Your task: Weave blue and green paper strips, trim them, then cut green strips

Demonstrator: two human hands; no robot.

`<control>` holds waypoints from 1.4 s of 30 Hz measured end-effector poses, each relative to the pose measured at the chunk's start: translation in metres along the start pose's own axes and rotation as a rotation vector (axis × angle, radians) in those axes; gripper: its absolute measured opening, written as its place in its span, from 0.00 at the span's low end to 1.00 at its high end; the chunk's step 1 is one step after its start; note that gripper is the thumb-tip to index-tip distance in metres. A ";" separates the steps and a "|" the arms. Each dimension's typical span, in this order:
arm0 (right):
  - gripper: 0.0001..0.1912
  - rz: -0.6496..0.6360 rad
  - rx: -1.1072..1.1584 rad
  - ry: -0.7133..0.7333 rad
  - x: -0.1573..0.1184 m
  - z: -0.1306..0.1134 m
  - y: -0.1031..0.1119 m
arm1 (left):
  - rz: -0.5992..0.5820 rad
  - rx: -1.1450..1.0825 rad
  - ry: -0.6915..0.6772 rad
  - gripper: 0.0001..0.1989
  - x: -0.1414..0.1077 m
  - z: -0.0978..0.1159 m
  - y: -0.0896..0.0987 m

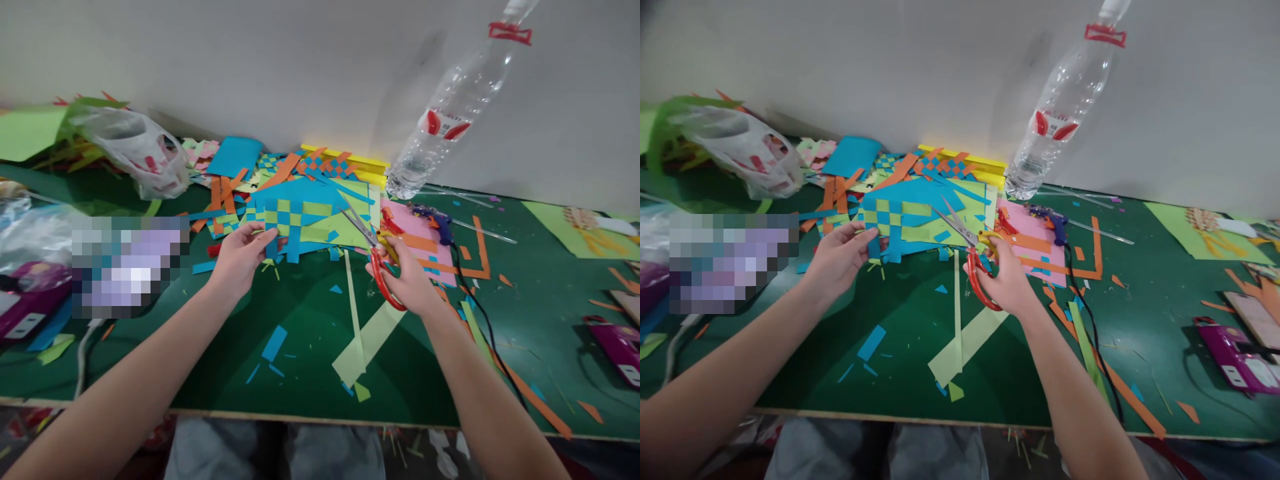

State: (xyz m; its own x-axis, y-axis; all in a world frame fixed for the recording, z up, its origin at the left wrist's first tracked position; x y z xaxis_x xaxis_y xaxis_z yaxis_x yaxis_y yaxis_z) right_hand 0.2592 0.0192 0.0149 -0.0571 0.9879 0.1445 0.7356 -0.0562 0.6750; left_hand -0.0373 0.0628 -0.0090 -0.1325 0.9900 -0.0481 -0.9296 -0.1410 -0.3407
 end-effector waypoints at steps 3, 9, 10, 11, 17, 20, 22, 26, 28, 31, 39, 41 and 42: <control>0.30 -0.020 0.039 -0.078 0.000 -0.003 -0.001 | -0.017 -0.001 -0.009 0.15 0.000 0.000 0.000; 0.30 -0.039 0.061 -0.076 -0.001 -0.010 -0.003 | -0.059 -0.017 0.004 0.14 -0.003 0.002 -0.003; 0.30 -0.047 0.062 -0.079 -0.001 -0.011 -0.003 | -0.065 -0.020 0.011 0.14 -0.004 0.003 -0.005; 0.29 -0.055 0.063 -0.083 -0.002 -0.011 -0.003 | -0.071 -0.020 0.020 0.15 -0.005 0.003 -0.006; 0.27 -0.089 0.086 -0.110 -0.002 -0.012 -0.003 | -0.108 0.029 0.086 0.16 -0.010 0.006 -0.011; 0.28 -0.120 0.127 -0.125 -0.002 -0.011 -0.004 | -0.131 0.052 0.117 0.16 -0.011 0.006 -0.013; 0.28 -0.132 0.156 -0.121 -0.002 -0.011 -0.004 | -0.141 0.064 0.125 0.16 -0.012 0.007 -0.014; 0.27 -0.130 0.181 -0.135 -0.002 -0.012 -0.004 | -0.130 0.077 0.109 0.16 -0.013 0.007 -0.015; 0.26 -0.130 0.176 -0.150 -0.003 -0.012 -0.004 | -0.136 0.079 0.107 0.16 -0.013 0.007 -0.015; 0.24 -0.136 0.170 -0.142 -0.003 -0.011 -0.004 | -0.137 0.086 0.103 0.17 -0.012 0.006 -0.013; 0.19 -0.161 0.163 -0.145 -0.003 -0.011 -0.004 | -0.122 0.064 0.110 0.17 -0.012 0.008 -0.014; 0.19 -0.173 0.204 -0.161 -0.003 -0.011 -0.005 | -0.117 0.065 0.114 0.17 -0.012 0.009 -0.015; 0.19 -0.169 0.234 -0.164 -0.002 -0.011 -0.005 | -0.112 0.067 0.114 0.17 -0.012 0.009 -0.015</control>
State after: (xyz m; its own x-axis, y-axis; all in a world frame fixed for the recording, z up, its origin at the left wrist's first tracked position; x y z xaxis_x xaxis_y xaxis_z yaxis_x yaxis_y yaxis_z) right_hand 0.2483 0.0155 0.0187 -0.0960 0.9916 -0.0869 0.8614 0.1265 0.4920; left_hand -0.0249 0.0528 0.0055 0.0092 0.9926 -0.1214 -0.9576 -0.0262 -0.2869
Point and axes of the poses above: each hand's wrist, its own x-axis towards the middle knuckle, its own y-axis out of the back of the hand, z = x × y, the point moved 2 cm from there along x, towards the middle knuckle, and after that the axes turned 4 degrees about -y, right-handed, at the moved point
